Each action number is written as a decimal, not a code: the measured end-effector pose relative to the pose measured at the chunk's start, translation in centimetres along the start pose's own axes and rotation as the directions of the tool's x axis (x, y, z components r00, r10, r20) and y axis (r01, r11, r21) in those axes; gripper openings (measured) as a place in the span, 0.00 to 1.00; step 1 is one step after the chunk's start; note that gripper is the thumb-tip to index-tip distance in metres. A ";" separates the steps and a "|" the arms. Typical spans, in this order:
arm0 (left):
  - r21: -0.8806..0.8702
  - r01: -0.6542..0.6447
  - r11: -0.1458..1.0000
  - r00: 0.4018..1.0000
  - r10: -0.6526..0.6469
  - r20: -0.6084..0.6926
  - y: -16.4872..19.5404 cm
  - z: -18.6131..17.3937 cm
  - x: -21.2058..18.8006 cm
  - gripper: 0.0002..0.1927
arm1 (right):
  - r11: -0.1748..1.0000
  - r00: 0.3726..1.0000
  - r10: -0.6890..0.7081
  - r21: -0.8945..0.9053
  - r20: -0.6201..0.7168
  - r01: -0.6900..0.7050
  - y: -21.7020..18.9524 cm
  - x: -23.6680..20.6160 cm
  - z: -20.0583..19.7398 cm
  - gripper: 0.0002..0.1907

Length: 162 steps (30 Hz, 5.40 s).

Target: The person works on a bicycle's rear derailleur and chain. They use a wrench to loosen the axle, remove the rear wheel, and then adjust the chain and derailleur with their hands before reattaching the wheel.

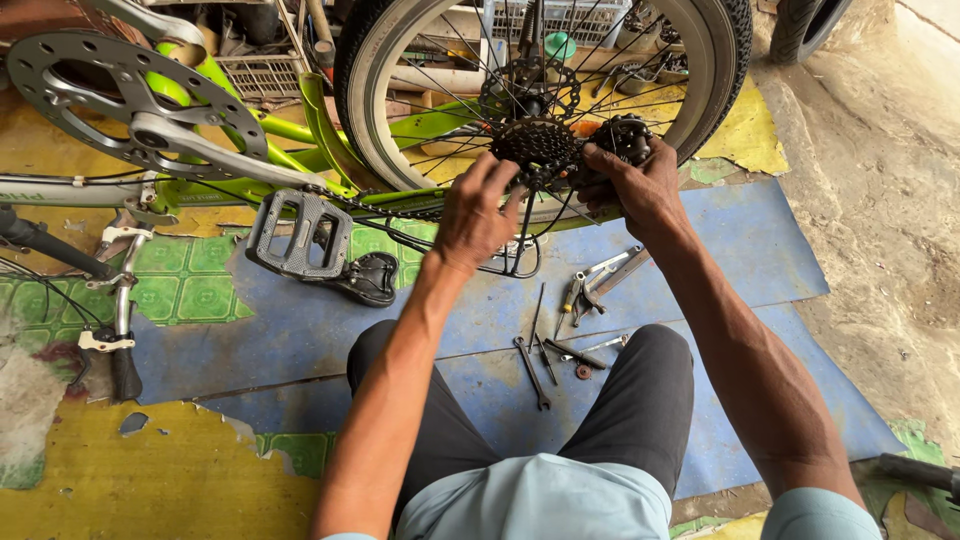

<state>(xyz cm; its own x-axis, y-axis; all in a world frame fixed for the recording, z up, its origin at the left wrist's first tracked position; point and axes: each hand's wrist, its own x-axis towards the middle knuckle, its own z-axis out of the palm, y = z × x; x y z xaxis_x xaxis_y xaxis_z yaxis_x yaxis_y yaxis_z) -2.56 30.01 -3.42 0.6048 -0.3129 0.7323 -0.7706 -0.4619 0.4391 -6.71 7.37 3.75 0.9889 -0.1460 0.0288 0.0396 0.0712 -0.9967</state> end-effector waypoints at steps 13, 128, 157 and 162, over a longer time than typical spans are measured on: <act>-0.145 0.101 0.984 0.992 -0.088 0.096 1.2 -1.9 1.5 0.08 | 0.998 0.994 0.033 0.063 -0.104 -0.027 1.0 -0.8 0.9 0.14; 0.120 -0.004 0.993 0.999 0.008 -0.034 0.9 0.6 0.0 0.40 | 0.911 0.962 0.144 0.410 -0.232 -0.038 3.4 -1.0 4.2 0.14; 0.004 0.047 0.999 0.984 -0.047 0.169 0.0 -3.9 0.1 0.08 | 0.995 0.982 0.101 0.008 -0.157 -0.102 6.7 -1.1 0.0 0.32; -0.003 0.100 0.995 0.979 -0.098 0.178 0.2 -4.4 1.0 0.08 | 0.982 0.994 0.061 -0.171 -0.090 -0.076 7.0 -1.3 -0.5 0.42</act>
<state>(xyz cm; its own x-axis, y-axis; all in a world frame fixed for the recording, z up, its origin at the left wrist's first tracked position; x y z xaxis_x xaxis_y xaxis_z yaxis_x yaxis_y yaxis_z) -3.00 33.28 -0.30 0.7035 -0.4085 0.5815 -0.7068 -0.4881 0.5121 -7.82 7.52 -3.27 0.9724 -0.2298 -0.0394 -0.0610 -0.0877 -0.9943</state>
